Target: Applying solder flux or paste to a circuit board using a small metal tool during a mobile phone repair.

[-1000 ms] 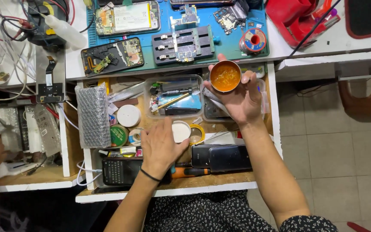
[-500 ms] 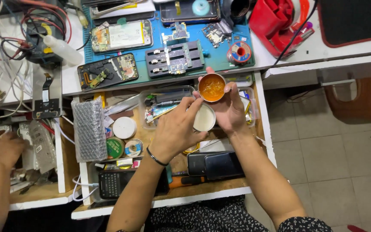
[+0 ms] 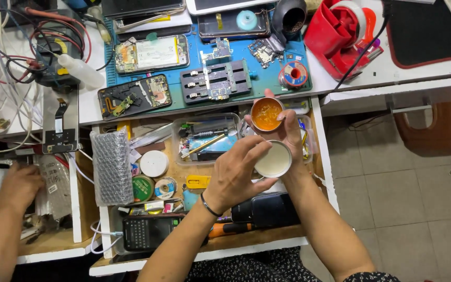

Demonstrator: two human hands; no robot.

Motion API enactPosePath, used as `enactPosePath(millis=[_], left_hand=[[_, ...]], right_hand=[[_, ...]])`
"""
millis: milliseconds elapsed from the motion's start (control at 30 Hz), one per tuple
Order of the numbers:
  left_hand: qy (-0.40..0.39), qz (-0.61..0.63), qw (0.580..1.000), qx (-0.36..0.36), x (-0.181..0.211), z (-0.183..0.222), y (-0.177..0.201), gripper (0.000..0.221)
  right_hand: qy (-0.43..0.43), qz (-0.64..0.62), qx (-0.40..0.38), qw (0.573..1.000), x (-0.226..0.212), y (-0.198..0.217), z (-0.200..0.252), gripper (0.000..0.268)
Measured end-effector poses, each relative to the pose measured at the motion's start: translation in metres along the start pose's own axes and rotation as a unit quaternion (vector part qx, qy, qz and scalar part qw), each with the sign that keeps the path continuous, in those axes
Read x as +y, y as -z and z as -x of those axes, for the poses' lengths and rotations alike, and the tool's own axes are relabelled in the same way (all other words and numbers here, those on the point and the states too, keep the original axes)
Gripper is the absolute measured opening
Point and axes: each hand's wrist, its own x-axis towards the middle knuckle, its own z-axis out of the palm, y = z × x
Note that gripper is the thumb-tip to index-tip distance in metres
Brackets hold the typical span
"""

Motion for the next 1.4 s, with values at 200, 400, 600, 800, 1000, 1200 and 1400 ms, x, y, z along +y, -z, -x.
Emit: enactPosePath(millis=[200,400,600,800,1000,1200,1400], left_hand=[[0.002,-0.088,0.994,-0.061,-0.015,-0.004,0.013,0.088],[-0.007,-0.026,0.999,-0.046,-0.007,-0.005,0.012,0.085],[-0.016,0.114,0.993,0.018,-0.007,0.000,-0.001,0.071],[0.029,0.074,0.989,0.126,-0.021,-0.013,0.034,0.073],[0.063,-0.058,0.993,0.084,-0.025,-0.018,0.043,0.077],[0.081,-0.063,0.993,0.065,-0.028,-0.012,0.036,0.077],[0.102,-0.081,0.990,0.061,-0.023,-0.013,0.037,0.077]], right_hand=[[0.035,0.013,0.022,0.999,-0.005,0.006,-0.006,0.031],[0.053,0.070,0.023,0.996,0.005,-0.004,0.002,0.031],[-0.012,0.016,-0.058,0.998,0.011,-0.014,0.010,0.033],[-0.036,-0.041,-0.149,0.987,0.013,0.023,-0.002,0.031],[-0.031,-0.017,-0.228,0.973,0.025,0.020,0.005,0.031],[-0.008,-0.011,-0.252,0.968,0.034,0.032,0.001,0.029],[0.011,0.038,-0.246,0.968,0.033,0.009,0.006,0.032]])
